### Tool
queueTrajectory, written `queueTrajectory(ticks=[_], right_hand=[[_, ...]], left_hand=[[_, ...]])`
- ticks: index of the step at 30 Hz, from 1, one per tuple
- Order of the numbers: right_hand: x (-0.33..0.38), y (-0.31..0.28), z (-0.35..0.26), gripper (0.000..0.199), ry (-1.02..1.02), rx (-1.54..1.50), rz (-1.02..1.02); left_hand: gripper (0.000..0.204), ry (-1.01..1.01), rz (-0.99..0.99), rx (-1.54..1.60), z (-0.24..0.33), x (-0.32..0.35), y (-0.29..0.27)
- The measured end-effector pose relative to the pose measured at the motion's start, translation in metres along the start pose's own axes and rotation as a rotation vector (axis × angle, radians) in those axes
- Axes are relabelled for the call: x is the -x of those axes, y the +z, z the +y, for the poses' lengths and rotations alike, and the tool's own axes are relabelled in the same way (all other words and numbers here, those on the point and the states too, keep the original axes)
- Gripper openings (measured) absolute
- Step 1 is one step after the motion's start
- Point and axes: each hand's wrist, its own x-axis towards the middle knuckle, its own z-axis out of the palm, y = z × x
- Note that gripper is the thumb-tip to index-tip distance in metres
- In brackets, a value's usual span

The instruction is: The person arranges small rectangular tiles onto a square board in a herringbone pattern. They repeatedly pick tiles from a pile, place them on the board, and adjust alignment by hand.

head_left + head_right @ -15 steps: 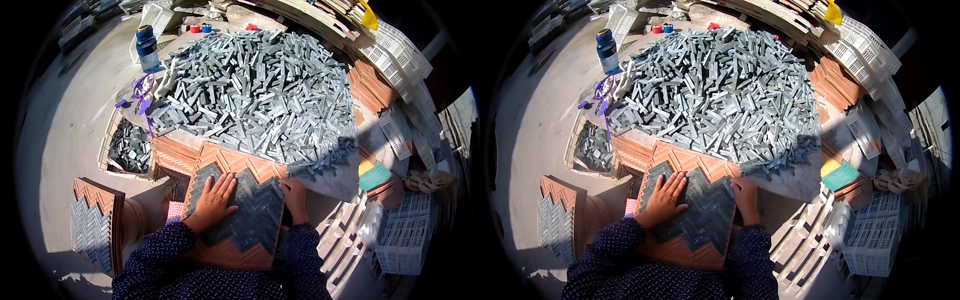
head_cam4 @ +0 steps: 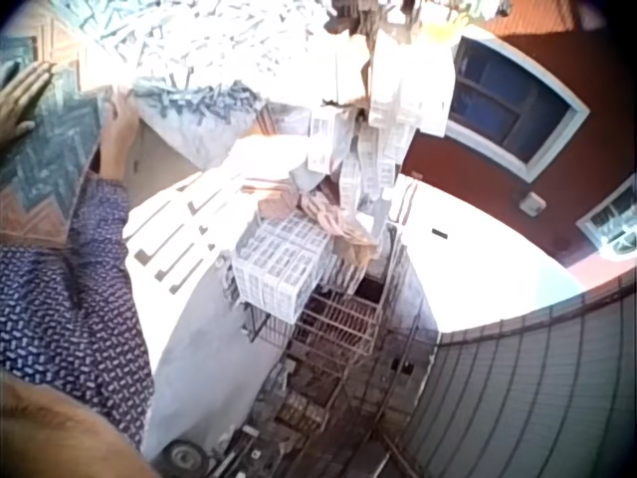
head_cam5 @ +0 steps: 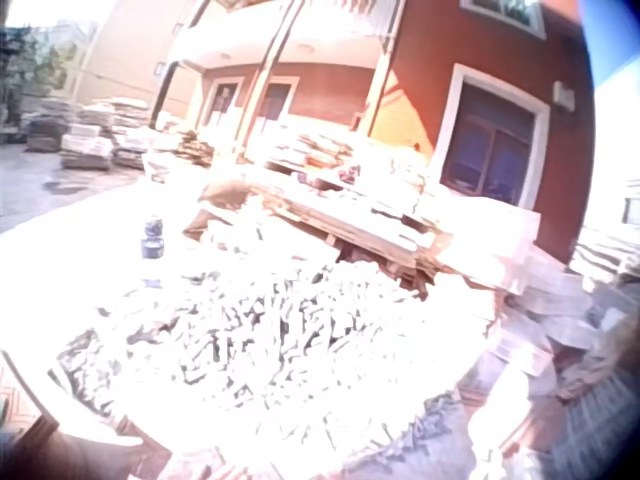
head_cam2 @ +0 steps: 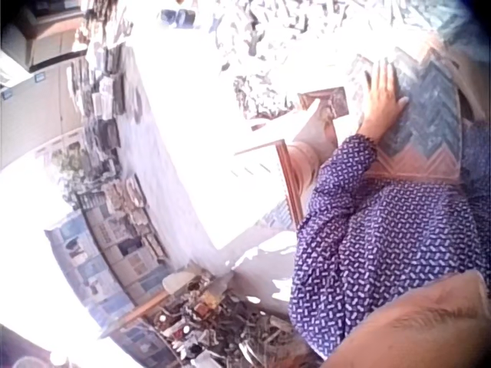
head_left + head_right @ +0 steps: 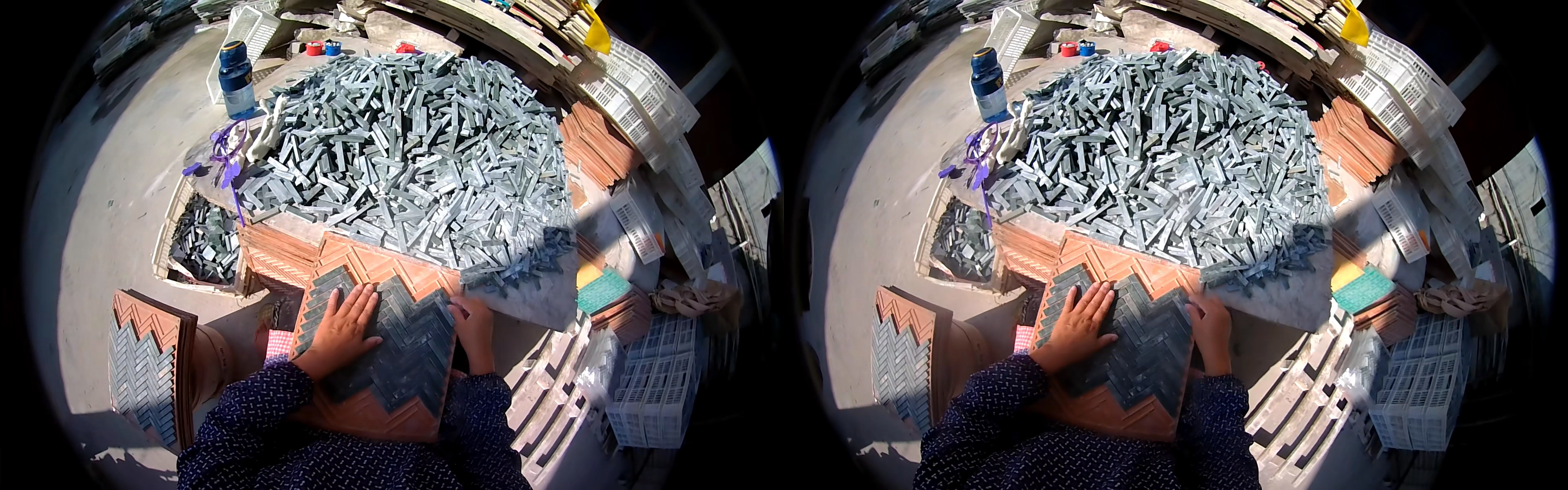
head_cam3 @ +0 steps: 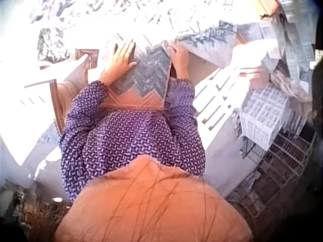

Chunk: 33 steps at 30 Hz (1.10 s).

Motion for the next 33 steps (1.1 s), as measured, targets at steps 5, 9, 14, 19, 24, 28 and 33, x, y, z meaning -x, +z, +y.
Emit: queueTrajectory(ticks=[5,9,14,19,24,28,33], right_hand=[[0.005,0.008,0.008,0.018,-0.105,0.001,0.095],[-0.006,0.000,0.010,0.017,-0.073,-0.014,-0.078],[-0.040,-0.001,0.006,0.016,-0.094,0.097,-0.121],[-0.076,0.023,-0.011,0.022,-0.051,0.264,0.079],[-0.087,0.035,-0.001,0.026,0.018,0.178,0.077],[-0.082,0.028,0.010,0.023,0.232,-0.725,-0.181],[-0.072,0.023,-0.023,0.025,0.296,-0.972,-0.372]], left_hand=[[0.083,-0.006,-0.009,-0.008,0.003,-0.002,-0.004],[0.084,-0.016,-0.019,-0.020,0.001,-0.001,0.000],[0.084,-0.027,-0.015,-0.016,-0.002,0.001,0.000],[0.083,0.007,0.038,-0.045,-0.002,0.000,0.001],[0.083,0.006,0.028,-0.039,-0.001,0.001,0.001],[0.082,0.000,0.014,-0.021,0.001,0.002,-0.002],[0.081,-0.010,0.015,-0.018,-0.004,0.004,0.001]])
